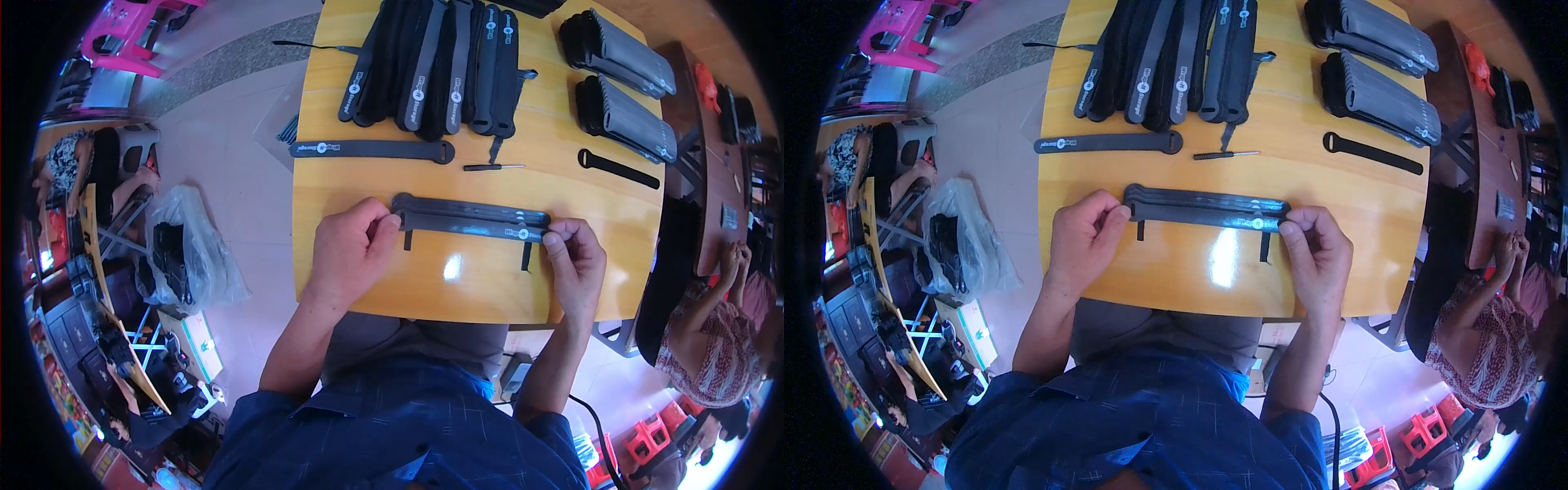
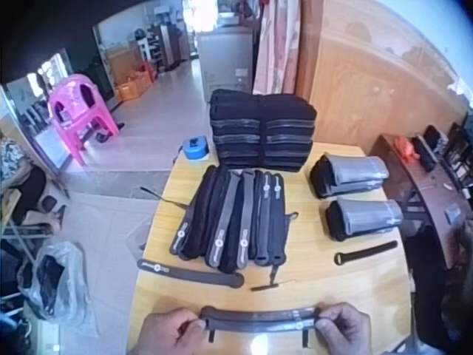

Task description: Assembling plastic end-pieces onto synthetic fabric straps and organizing them on a workbench.

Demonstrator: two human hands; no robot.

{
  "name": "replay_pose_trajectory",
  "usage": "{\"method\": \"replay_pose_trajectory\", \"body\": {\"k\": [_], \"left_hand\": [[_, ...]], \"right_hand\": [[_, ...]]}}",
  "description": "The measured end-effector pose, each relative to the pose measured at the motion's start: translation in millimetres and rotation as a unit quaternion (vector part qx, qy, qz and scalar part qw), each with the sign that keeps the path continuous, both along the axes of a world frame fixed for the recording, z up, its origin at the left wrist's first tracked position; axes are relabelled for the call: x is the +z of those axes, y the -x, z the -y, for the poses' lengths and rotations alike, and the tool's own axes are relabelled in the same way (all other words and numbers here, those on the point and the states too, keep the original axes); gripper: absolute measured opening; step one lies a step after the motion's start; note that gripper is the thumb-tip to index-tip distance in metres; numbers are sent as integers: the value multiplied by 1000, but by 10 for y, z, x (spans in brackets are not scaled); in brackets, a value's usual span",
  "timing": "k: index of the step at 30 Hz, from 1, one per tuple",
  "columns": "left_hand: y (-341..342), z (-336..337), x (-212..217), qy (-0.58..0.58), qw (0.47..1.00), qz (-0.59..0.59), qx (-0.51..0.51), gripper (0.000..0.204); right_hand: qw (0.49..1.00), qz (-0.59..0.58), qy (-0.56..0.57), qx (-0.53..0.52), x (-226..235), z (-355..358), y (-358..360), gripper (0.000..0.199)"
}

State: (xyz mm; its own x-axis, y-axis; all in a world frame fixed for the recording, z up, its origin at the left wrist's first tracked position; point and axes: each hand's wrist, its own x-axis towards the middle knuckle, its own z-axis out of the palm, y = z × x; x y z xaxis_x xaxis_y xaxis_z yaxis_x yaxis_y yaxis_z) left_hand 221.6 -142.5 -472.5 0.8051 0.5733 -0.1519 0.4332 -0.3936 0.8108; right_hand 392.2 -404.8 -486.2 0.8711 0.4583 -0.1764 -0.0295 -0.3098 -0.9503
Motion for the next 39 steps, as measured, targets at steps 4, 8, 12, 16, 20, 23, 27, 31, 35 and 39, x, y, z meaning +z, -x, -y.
{"method": "replay_pose_trajectory", "body": {"k": [4, 8, 12, 16, 20, 23, 27, 31, 35, 39], "left_hand": [[-10, -3, 14, -11, 1000, -15, -2, 15], [-21, 3, 5, -32, 999, -5, -7, 15], [-23, 11, 3, -34, 999, -13, -4, 16], [-31, 15, 20, -35, 999, -15, -5, 16], [-30, 20, 15, -37, 999, -2, 0, 17], [-34, 32, -11, -42, 999, -11, 3, 17], [-42, 38, 10, -47, 999, -8, 4, 17], [-36, 45, 1, -46, 999, -14, 8, 17], [-52, 54, 7, -47, 999, -19, 9, 17], [-27, 61, -30, -50, 999, 1, 17, 17]], "right_hand": [[1000, -4, 5, -6, 27, -21, 8, 7], [1000, -1, 10, -4, 14, -18, 10, 7], [1000, 7, 15, -6, -4, -24, 15, 7], [1000, 14, 13, -11, -11, -42, 25, 8], [999, 25, 21, -10, -12, -50, 28, 8], [999, 26, 24, -13, -9, -50, 31, 8], [999, 26, 27, -15, -2, -61, 29, 8], [999, 23, 21, -17, -6, -60, 32, 8], [999, 17, 21, -19, 7, -63, 42, 8], [999, 24, 45, -19, 25, -92, 54, 8]]}}
